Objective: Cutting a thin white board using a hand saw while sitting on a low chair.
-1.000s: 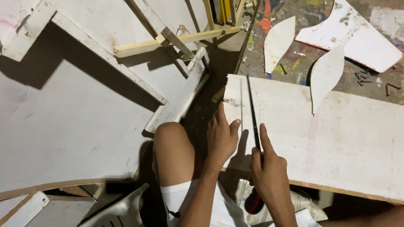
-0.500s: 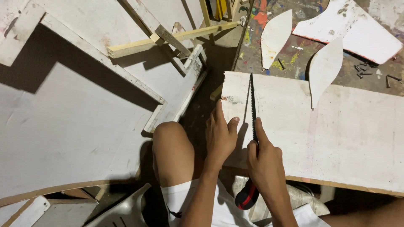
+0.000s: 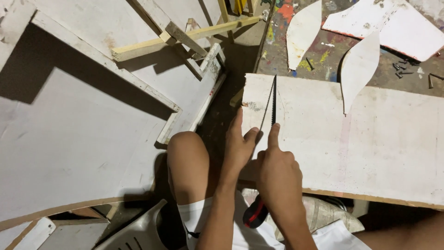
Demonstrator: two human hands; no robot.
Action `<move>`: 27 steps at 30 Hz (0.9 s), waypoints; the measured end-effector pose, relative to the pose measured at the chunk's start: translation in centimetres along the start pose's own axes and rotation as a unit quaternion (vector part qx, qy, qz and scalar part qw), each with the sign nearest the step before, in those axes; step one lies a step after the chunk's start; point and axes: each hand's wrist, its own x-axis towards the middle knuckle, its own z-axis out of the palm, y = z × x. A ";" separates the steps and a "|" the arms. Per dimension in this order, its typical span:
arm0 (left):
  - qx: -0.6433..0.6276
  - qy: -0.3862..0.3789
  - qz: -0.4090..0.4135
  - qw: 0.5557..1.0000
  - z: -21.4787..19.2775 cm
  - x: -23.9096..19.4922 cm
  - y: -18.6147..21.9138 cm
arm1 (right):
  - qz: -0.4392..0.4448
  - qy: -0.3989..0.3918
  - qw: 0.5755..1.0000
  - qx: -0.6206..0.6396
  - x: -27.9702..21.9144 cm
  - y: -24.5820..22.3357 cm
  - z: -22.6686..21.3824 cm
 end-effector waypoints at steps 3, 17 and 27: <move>-0.103 -0.024 0.013 0.994 0.2 1.2 -2.9 | -0.009 0.015 1.000 -0.020 0.0 -1.2 0.1; -0.364 -0.057 -0.163 0.915 -2.7 -4.1 6.6 | -0.166 0.358 0.844 -0.362 0.4 -2.9 6.3; -0.121 0.047 -0.011 0.992 -0.9 0.7 -0.1 | 0.002 0.025 0.990 0.138 -2.1 -0.7 -3.9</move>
